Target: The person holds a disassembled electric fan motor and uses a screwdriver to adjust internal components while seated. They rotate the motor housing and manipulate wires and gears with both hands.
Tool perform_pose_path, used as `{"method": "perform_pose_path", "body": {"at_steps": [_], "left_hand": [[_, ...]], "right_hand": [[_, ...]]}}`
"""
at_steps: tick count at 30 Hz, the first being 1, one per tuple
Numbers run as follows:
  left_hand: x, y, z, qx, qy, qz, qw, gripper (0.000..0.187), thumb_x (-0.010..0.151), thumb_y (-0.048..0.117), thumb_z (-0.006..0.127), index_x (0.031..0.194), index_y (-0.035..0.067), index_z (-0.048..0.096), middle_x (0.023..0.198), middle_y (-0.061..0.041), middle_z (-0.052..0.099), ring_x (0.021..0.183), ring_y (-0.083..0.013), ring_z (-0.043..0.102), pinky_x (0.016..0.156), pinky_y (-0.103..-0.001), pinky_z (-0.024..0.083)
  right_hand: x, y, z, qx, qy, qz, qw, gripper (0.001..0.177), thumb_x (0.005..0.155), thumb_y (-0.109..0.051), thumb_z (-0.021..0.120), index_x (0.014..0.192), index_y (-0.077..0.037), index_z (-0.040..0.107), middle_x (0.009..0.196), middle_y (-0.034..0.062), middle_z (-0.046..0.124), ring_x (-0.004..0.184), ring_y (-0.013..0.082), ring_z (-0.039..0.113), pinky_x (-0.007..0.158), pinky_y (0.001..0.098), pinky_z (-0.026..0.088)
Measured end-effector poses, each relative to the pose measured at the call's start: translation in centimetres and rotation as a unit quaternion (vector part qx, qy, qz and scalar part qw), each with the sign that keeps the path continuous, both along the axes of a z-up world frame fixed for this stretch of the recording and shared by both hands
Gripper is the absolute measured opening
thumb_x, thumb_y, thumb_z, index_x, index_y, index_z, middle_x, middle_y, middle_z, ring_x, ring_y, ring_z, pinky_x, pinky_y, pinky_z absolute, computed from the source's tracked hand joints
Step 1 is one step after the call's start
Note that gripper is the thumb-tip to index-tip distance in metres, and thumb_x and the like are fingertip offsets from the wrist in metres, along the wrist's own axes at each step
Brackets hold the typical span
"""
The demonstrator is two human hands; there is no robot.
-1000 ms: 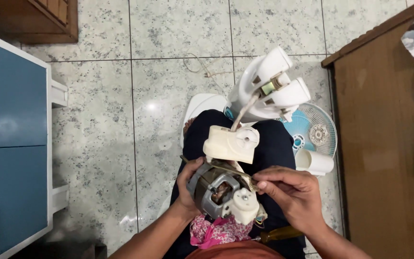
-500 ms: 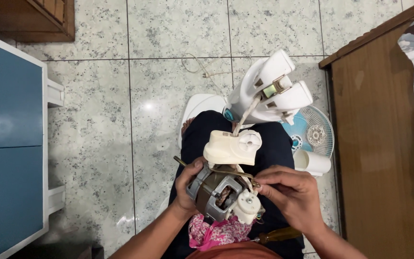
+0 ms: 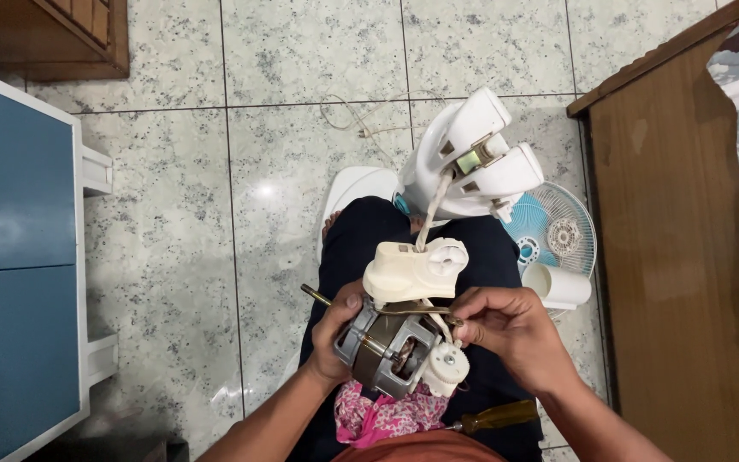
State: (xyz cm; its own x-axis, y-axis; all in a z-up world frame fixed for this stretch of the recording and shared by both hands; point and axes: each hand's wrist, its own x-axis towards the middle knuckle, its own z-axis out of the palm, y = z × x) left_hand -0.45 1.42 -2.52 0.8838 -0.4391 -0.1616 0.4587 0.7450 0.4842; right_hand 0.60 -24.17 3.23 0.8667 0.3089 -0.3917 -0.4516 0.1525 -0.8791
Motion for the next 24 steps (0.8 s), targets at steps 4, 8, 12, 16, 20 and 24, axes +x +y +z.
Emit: {"method": "perform_pose_path", "body": {"at_steps": [4,8,12,16,20,24], "left_hand": [[-0.1,-0.2,-0.4,-0.025,0.05,-0.007,0.998,0.062,0.099,0.039,0.049,0.135,-0.01,0.055,0.116,-0.021,0.07,0.102,-0.0233,0.07,0.091,-0.035,0.057],[-0.4,-0.2,-0.8,-0.05,0.075,-0.009,0.996,0.059,0.101,0.039,0.047,0.132,-0.01,0.057,0.114,-0.021,0.07,0.1,-0.0235,0.07,0.089,-0.035,0.058],[-0.6,-0.2,-0.7,-0.026,0.087,-0.002,0.996,0.059,0.098,0.039,0.047,0.131,-0.009,0.057,0.113,-0.02,0.071,0.099,-0.0229,0.07,0.089,-0.035,0.058],[-0.6,-0.5,-0.7,-0.016,0.077,0.007,0.997,0.057,0.098,0.039,0.048,0.129,-0.008,0.058,0.113,-0.019,0.071,0.099,-0.0231,0.07,0.09,-0.035,0.058],[-0.4,-0.5,-0.5,-0.02,0.053,-0.006,0.998,0.056,0.099,0.038,0.048,0.128,-0.008,0.061,0.112,-0.018,0.071,0.098,-0.0219,0.07,0.088,-0.034,0.057],[-0.7,-0.7,-0.3,-0.009,0.104,-0.003,0.994,0.054,0.097,0.038,0.047,0.124,-0.006,0.063,0.108,-0.017,0.072,0.093,-0.0215,0.071,0.085,-0.033,0.057]], "right_hand": [[0.0,0.0,-0.1,0.019,0.031,-0.022,0.999,0.008,0.082,0.01,0.075,0.09,0.007,0.073,0.086,0.0132,0.072,0.077,0.0179,0.069,0.071,0.0319,0.059],[-0.1,-0.2,0.2,0.006,0.004,0.015,1.0,0.013,0.079,0.012,0.077,0.091,0.008,0.075,0.089,0.0149,0.074,0.078,0.0183,0.07,0.07,0.0328,0.06],[-0.1,-0.1,0.7,-0.004,-0.008,0.019,1.0,0.013,0.08,0.012,0.076,0.093,0.009,0.075,0.091,0.0157,0.075,0.081,0.0192,0.073,0.072,0.0321,0.062],[-0.5,-0.1,1.1,-0.046,-0.022,0.018,0.999,0.013,0.079,0.01,0.077,0.092,0.008,0.075,0.091,0.0144,0.076,0.08,0.0166,0.073,0.072,0.0299,0.062],[-0.6,0.5,0.9,-0.046,-0.013,0.003,0.999,0.009,0.082,0.009,0.077,0.09,0.007,0.075,0.085,0.0137,0.076,0.078,0.016,0.073,0.072,0.0295,0.061],[-0.7,0.3,0.3,-0.044,-0.017,0.013,0.999,0.009,0.082,0.009,0.078,0.09,0.007,0.075,0.084,0.0118,0.076,0.079,0.0149,0.072,0.071,0.0284,0.06]]}}
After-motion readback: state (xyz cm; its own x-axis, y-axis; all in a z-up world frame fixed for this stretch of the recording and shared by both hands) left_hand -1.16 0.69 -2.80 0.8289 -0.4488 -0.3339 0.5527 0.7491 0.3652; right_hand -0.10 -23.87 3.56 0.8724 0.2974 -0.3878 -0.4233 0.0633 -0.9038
